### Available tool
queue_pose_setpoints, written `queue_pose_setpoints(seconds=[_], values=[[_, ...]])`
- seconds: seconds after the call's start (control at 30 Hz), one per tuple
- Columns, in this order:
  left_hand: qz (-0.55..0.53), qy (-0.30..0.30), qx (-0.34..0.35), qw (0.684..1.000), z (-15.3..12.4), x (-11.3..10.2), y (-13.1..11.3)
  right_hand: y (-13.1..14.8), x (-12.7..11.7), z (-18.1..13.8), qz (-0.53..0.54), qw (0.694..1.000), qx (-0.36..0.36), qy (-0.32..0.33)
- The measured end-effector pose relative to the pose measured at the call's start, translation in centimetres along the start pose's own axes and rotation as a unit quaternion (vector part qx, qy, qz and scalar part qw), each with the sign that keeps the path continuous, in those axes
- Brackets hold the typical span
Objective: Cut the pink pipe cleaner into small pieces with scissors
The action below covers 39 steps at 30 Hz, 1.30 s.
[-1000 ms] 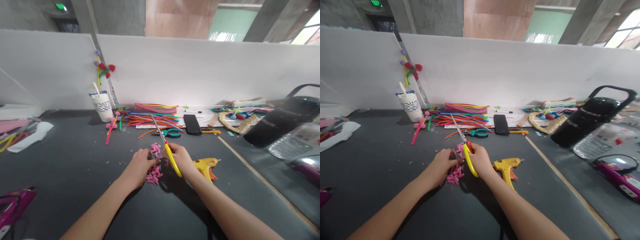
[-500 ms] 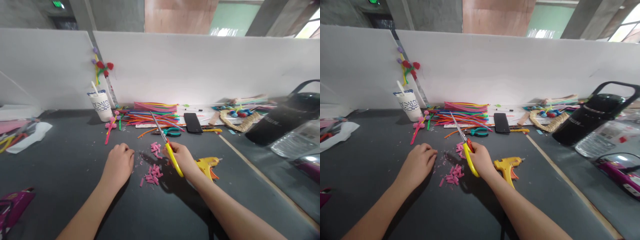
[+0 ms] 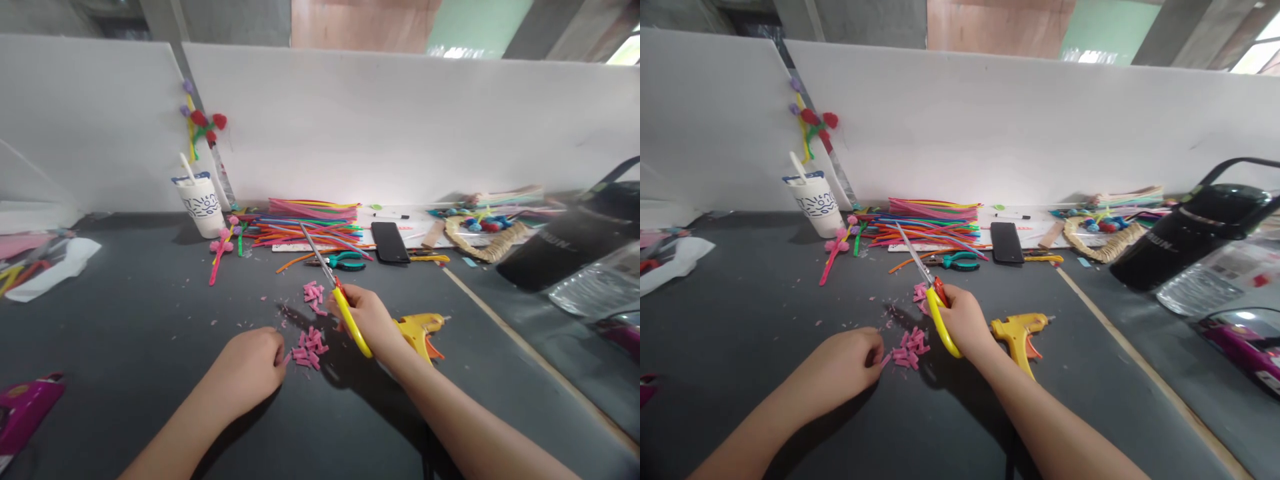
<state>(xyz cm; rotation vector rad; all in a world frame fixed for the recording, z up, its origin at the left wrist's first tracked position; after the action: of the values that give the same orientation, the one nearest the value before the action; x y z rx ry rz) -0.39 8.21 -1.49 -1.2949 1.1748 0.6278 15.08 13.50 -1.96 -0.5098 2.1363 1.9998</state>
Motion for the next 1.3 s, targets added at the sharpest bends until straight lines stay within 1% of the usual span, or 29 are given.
queue_pose_setpoints(seconds=[0.1,0.17,0.23,0.3,0.4,0.5,0.6,0.67,0.83,0.93,1.0,1.1,1.2,1.3], values=[[-0.048,-0.022,-0.017,0.998,0.3,-0.3,0.1,0.2,0.6,-0.4,0.020,1.000,0.006,0.021],[-0.136,-0.043,-0.025,0.989,0.6,-1.0,0.1,0.5,1.6,-0.9,0.044,0.998,0.007,0.052],[-0.265,-0.038,-0.019,0.963,0.7,-1.3,-0.2,1.0,3.0,-1.7,0.075,0.992,0.007,0.104],[-0.376,-0.019,-0.012,0.926,0.7,-1.2,-0.7,1.5,4.3,-2.6,0.102,0.983,0.009,0.149],[-0.473,0.013,-0.013,0.881,0.6,-0.3,-1.2,2.1,5.3,-3.6,0.135,0.973,0.017,0.185],[-0.501,0.026,-0.022,0.865,0.6,0.4,-1.2,2.4,5.2,-3.9,0.135,0.974,0.025,0.178],[-0.499,0.011,-0.031,0.866,0.6,0.2,-1.0,2.6,4.7,-3.8,0.117,0.981,0.023,0.156],[-0.507,0.004,-0.045,0.861,0.6,0.0,-1.0,2.6,4.4,-3.7,0.108,0.984,0.021,0.139],[-0.568,0.006,-0.077,0.819,0.3,0.5,-1.3,2.5,4.1,-3.7,0.088,0.989,0.013,0.116],[-0.583,0.006,-0.078,0.809,0.4,0.7,-1.4,2.6,3.9,-3.7,0.065,0.992,-0.013,0.111],[-0.594,-0.016,-0.084,0.800,0.4,0.4,-0.9,3.1,3.5,-3.6,0.033,0.994,-0.049,0.096],[-0.616,-0.103,-0.093,0.776,0.2,-1.3,0.7,3.8,2.7,-3.7,-0.057,0.992,-0.095,0.066],[-0.639,-0.174,-0.083,0.744,-0.2,-3.0,2.0,4.2,2.8,-4.1,-0.168,0.977,-0.113,0.061],[-0.660,-0.218,-0.077,0.715,-0.6,-4.1,2.9,4.8,3.3,-4.6,-0.240,0.958,-0.142,0.070]])
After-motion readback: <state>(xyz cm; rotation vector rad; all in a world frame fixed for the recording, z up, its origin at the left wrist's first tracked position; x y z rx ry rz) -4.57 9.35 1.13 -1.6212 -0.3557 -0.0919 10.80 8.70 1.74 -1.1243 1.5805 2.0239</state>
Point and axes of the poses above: each hand's wrist, its own z-axis towards the middle knuckle, its own x-axis out of the palm, y = z × x, the point moved 9 cm from there along z, towards the middle knuckle, and after that the axes turned 1 degree about -x, right-handed, at the moved point
